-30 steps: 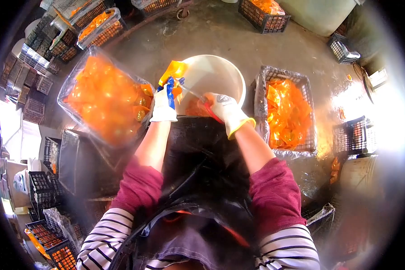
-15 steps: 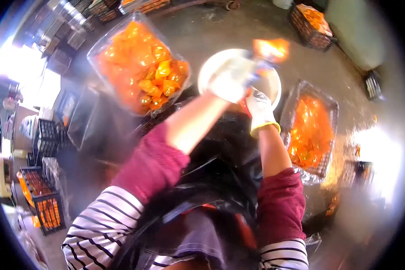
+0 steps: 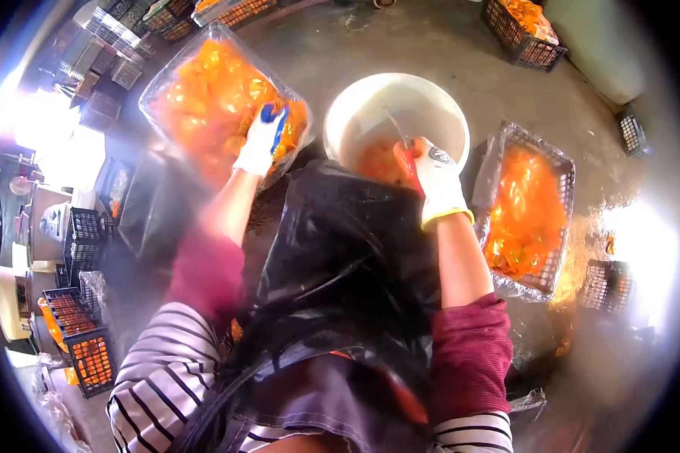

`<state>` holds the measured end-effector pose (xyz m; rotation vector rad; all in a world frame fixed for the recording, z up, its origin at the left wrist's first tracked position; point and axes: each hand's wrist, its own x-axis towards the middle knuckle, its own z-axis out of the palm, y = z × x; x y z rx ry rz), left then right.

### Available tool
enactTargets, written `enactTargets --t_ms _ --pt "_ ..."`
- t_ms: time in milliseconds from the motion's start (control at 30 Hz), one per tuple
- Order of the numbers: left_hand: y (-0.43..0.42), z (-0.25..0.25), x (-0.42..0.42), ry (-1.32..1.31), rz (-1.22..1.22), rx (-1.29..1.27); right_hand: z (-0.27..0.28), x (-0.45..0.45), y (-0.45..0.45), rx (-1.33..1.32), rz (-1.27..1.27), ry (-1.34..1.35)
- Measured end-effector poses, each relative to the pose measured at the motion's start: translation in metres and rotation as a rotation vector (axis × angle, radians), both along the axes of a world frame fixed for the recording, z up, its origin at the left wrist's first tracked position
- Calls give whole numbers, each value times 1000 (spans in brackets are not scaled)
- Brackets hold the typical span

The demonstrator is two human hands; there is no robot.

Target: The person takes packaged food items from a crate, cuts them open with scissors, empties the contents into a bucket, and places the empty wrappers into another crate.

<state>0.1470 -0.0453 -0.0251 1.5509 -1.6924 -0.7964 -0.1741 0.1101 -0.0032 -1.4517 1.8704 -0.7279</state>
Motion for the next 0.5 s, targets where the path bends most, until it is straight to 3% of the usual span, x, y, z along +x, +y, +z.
enactTargets --t_ms 33,67,133,167,333,400,433,500 --pt "2 -15 31 -362 41 14 16 13 7 -55 -58 -75" --pt "24 -13 45 -271 -77 170 10 15 4 -83 -29 -21" --pt "53 20 34 -447 -196 129 -3 15 -2 -115 22 73" --pt "39 -8 43 -464 -177 107 -8 15 -4 -120 44 111" --pt "9 -31 48 -640 -223 151 6 25 -5 60 114 187" --pt "-5 -39 55 -685 -204 171 -2 24 -5 -5 131 256" --pt "0 -14 49 -695 -198 329 -2 25 -4 -35 140 289" --pt "8 -9 48 -604 -237 265 7 31 -3 58 138 316"
